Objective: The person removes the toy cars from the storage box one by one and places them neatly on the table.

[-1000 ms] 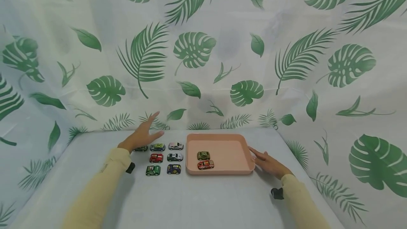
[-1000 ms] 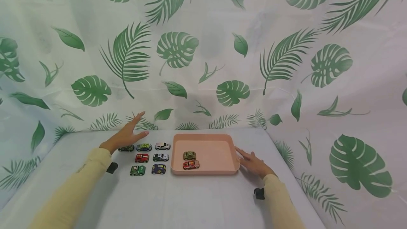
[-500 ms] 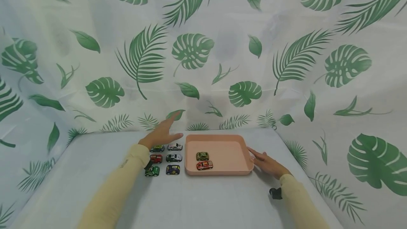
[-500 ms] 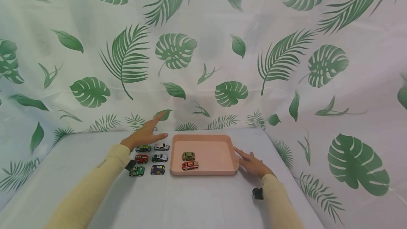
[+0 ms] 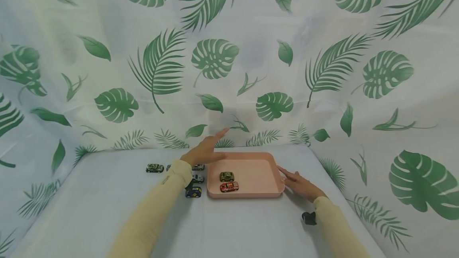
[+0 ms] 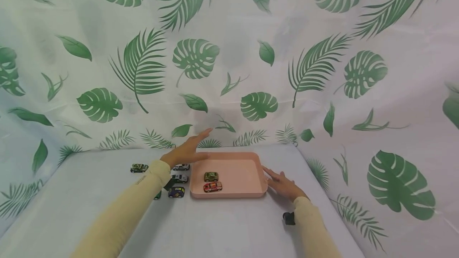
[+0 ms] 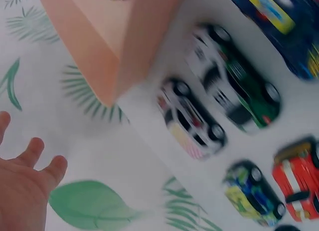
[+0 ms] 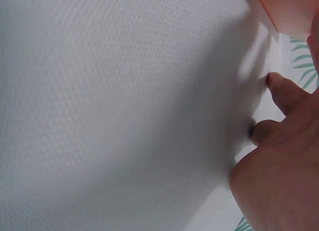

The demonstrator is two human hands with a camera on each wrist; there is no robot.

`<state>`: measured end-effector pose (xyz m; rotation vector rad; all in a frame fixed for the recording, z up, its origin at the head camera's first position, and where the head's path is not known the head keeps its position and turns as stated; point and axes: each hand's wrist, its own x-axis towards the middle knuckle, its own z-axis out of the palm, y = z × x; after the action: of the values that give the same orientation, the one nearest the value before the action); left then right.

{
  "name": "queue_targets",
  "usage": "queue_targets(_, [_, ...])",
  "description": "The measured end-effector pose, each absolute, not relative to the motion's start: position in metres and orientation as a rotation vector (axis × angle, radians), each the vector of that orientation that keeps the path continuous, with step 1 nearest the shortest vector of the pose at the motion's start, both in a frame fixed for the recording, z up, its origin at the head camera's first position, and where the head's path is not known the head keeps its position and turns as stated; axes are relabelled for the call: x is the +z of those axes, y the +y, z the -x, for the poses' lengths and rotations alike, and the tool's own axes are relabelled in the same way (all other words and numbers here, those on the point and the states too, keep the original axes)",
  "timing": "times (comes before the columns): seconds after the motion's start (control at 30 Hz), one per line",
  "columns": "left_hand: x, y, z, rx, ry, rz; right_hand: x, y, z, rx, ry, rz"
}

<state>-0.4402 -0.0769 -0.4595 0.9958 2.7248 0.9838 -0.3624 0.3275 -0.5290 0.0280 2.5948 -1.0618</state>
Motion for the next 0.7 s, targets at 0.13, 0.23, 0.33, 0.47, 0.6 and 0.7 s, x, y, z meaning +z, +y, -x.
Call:
queue_targets(0.13, [-0.462,-0.062,0.442,1.020,2.679,-1.019,-0.530,0.327,0.360,-1.074,2.597,-0.032])
queue_targets(0.23, [-0.465,-0.052,0.444,1.017,2.655,-1.048,-0.531,0.327,0.360,-1.068,2.598,-0.032])
queue_targets(0.33, [-0.468,-0.044,0.444,1.010,2.635,-1.073,-0.531,0.329,0.360,-1.056,2.602,-0.026])
queue_targets(0.47, [-0.469,-0.038,0.441,1.011,2.596,-1.078,-0.531,0.330,0.361,-1.055,2.606,0.007])
queue_targets(0.6, [-0.471,-0.033,0.438,1.006,2.563,-1.082,-0.530,0.330,0.361,-1.067,2.608,0.017])
queue_targets(0.7, [-0.472,-0.028,0.434,1.036,2.507,-1.054,-0.530,0.331,0.360,-1.070,2.612,0.016])
